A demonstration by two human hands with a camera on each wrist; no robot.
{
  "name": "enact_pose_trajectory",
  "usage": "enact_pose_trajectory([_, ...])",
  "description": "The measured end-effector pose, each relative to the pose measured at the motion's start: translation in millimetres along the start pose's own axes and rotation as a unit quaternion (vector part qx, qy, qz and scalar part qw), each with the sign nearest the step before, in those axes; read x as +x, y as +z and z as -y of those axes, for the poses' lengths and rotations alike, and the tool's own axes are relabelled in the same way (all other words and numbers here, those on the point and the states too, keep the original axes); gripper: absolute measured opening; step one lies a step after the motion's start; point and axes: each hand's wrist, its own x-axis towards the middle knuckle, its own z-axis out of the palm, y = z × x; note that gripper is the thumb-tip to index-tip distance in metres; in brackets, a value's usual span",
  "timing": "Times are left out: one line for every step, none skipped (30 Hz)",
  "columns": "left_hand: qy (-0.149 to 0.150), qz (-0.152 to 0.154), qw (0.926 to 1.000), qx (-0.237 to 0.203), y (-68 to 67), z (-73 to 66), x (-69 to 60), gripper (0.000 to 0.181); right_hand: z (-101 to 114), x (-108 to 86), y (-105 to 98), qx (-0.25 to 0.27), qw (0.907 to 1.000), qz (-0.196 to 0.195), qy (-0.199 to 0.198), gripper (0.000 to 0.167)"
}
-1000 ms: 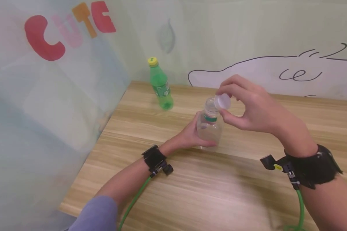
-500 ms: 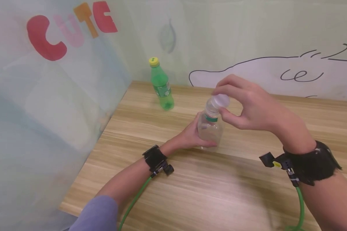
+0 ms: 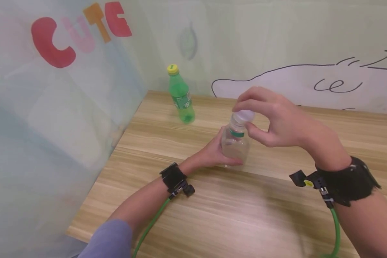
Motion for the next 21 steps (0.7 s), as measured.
enact_pose_trajectory([0.000,-0.001,1.0000,0.001,0.1,0.1,0.0,0.097,-0.1,0.3,0.2,0.004,1.0000,0.001,-0.002,0.034])
enact_pose_trajectory([0.001,-0.001,1.0000,0.002,0.2,0.1,-0.1,0.096,-0.2,0.5,0.4,0.008,1.0000,0.003,-0.003,0.034])
enact_pose_trajectory([0.000,-0.001,1.0000,0.003,0.2,0.0,-0.2,0.096,-0.3,0.8,0.5,0.012,0.9999,0.005,-0.005,0.033])
enact_pose_trajectory([0.000,-0.001,1.0000,0.004,0.2,0.1,-0.2,0.097,-0.4,1.0,0.7,0.016,0.9998,0.007,-0.007,0.032])
enact_pose_trajectory([0.000,-0.001,1.0000,0.004,0.2,0.0,-0.3,0.097,-0.6,1.3,0.8,0.019,0.9997,0.008,-0.008,0.032])
enact_pose_trajectory([0.000,-0.001,1.0000,0.004,0.1,-0.2,-0.4,0.097,-0.7,1.5,1.0,0.022,0.9997,0.010,-0.009,0.031])
enact_pose_trajectory([-0.001,0.000,1.0000,0.005,0.2,-0.2,-0.2,0.097,-0.8,1.4,1.0,0.025,0.9996,0.011,-0.010,0.031])
enact_pose_trajectory([-0.002,0.001,1.0000,0.006,0.3,-0.3,-0.2,0.098,-0.9,1.3,1.0,0.026,0.9995,0.012,-0.011,0.031])
enact_pose_trajectory([-0.003,0.001,1.0000,0.007,0.3,-0.5,-0.3,0.098,-0.9,1.3,0.9,0.027,0.9995,0.013,-0.011,0.031])
enact_pose_trajectory([-0.004,0.001,1.0000,0.008,0.3,-0.4,-0.3,0.098,-1.0,1.3,0.9,0.027,0.9995,0.014,-0.011,0.032])
enact_pose_trajectory([-0.005,0.002,1.0000,0.008,0.3,-0.4,-0.3,0.098,-1.0,1.4,0.7,0.028,0.9994,0.015,-0.011,0.032])
enact_pose_trajectory([-0.006,0.002,0.9999,0.009,0.2,-0.5,-0.4,0.098,-1.0,1.5,0.6,0.028,0.9994,0.015,-0.011,0.033])
enact_pose_trajectory([-0.007,0.002,0.9999,0.010,0.1,-0.3,-0.5,0.099,-1.1,1.7,0.5,0.027,0.9994,0.016,-0.011,0.034])
enact_pose_trajectory([-0.008,0.002,0.9999,0.010,0.0,-0.3,-0.7,0.099,-1.0,1.9,0.3,0.027,0.9994,0.017,-0.011,0.035])
enact_pose_trajectory([-0.009,0.003,0.9999,0.010,-0.2,-0.4,-0.9,0.099,-1.0,2.1,0.2,0.026,0.9995,0.018,-0.011,0.036])
enact_pose_trajectory([-0.010,0.004,0.9999,0.010,-0.3,-0.3,-1.1,0.099,-0.9,2.4,0.1,0.026,0.9994,0.018,-0.011,0.037])
enact_pose_trajectory([-0.010,0.004,0.9999,0.010,-0.3,-0.6,-1.3,0.099,-0.9,2.7,0.1,0.026,0.9994,0.020,-0.012,0.037])
enact_pose_trajectory([-0.009,0.005,0.9999,0.009,-0.4,-0.9,-1.4,0.099,-0.8,3.0,0.3,0.026,0.9994,0.021,-0.012,0.038])
enact_pose_trajectory([-0.009,0.006,0.9999,0.008,-0.3,-0.7,-1.5,0.099,-0.7,3.2,0.2,0.027,0.9993,0.023,-0.013,0.038])
enact_pose_trajectory([-0.007,0.006,0.9999,0.008,-0.3,-1.0,-1.5,0.099,-0.7,3.5,0.5,0.028,0.9992,0.025,-0.013,0.039])
enact_pose_trajectory([-0.006,0.006,0.9999,0.008,-0.1,-1.2,-1.5,0.098,-0.8,3.7,0.9,0.029,0.9991,0.026,-0.014,0.040])
